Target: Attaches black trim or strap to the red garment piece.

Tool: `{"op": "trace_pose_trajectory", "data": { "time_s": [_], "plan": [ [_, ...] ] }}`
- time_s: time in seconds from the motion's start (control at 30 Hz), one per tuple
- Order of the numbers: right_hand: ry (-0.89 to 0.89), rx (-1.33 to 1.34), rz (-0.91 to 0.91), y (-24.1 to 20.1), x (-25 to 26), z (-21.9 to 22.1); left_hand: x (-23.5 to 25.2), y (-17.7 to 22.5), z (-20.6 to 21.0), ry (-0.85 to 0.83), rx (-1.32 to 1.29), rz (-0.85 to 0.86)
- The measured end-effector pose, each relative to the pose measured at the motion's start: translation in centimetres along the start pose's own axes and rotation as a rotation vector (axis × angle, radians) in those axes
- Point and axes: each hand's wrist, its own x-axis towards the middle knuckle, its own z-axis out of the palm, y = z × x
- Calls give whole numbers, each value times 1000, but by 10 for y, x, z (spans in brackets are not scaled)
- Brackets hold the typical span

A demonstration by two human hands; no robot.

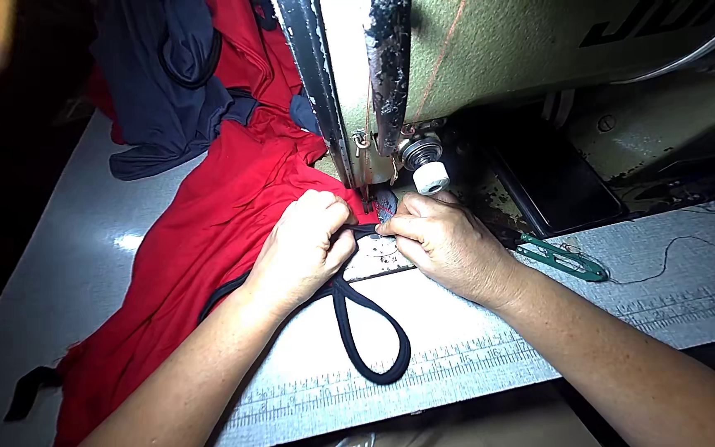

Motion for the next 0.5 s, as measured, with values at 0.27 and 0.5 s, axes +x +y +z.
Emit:
{"op": "trace_pose_trajectory", "data": {
  "time_s": [0.27, 0.5],
  "plan": [
    [-12, 35, 22, 1, 2, 0, 11, -6, -9, -103, 128, 56],
    [-11, 43, 21, 2, 2, 0, 8, -4, -18, -48, 343, 64]
  ]
}}
